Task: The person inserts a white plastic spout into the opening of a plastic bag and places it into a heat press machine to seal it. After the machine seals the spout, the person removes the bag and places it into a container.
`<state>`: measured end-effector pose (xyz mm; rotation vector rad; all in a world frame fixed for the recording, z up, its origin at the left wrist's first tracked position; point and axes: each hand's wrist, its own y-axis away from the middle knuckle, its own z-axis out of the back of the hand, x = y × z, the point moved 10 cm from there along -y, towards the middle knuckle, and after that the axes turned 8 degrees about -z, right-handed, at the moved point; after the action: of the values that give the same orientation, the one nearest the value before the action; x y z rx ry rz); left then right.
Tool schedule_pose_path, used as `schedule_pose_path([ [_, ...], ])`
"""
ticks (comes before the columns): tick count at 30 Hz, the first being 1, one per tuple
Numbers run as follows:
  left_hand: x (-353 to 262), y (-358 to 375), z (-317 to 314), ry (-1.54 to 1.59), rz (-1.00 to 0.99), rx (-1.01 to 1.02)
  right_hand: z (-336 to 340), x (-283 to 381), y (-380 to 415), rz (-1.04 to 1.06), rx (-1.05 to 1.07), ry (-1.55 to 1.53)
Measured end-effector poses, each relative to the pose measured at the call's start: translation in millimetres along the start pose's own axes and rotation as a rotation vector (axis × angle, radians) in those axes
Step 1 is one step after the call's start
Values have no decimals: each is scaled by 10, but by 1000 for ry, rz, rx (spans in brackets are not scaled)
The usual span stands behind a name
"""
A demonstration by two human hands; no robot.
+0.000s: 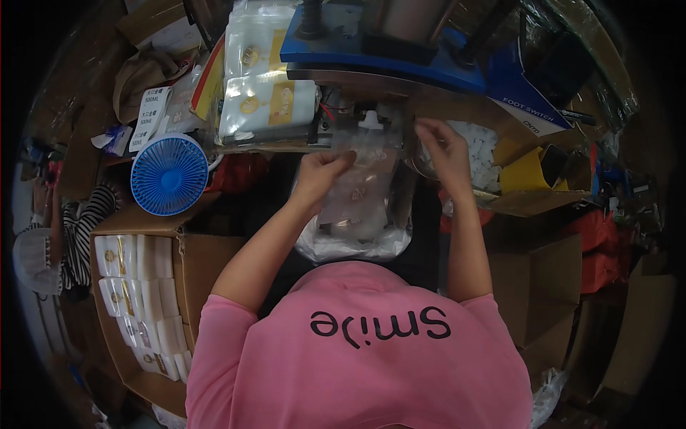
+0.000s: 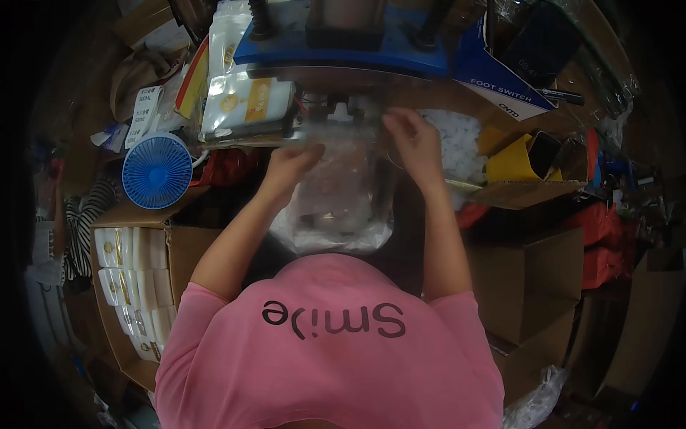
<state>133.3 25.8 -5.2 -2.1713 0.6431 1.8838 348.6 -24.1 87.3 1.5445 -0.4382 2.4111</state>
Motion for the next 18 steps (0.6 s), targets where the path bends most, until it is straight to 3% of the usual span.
schedule_pose_path([
  [3, -55, -102, 46, 28, 20, -79, 192, -48, 48, -42, -48, 220],
  [5, -79, -127, -26, 299, 65, -107, 226, -40, 110, -36, -61, 591],
  [6, -71, -140, -37, 299, 59, -106, 228, -110, 132, -31, -64, 592],
  [8, -46, -154, -24, 310, 48, -119, 58, -140, 189, 198, -81, 941],
  [12, -126, -169, 118, 180, 68, -106, -35, -65, 157, 180, -66, 978],
  [14, -371, -300, 360, -381, -107, 2, 60, -114, 132, 251, -145, 871],
  [15, -404, -329, 469, -388, -104, -6, 59, -112, 119, 253, -140, 861],
  [17, -1232, 13, 706, -1131, -808, -494, 302, -140, 130, 118, -254, 453],
  [18, -998, -5, 826, -1336, -761, -528, 316, -153, 144, 113, -249, 441],
])
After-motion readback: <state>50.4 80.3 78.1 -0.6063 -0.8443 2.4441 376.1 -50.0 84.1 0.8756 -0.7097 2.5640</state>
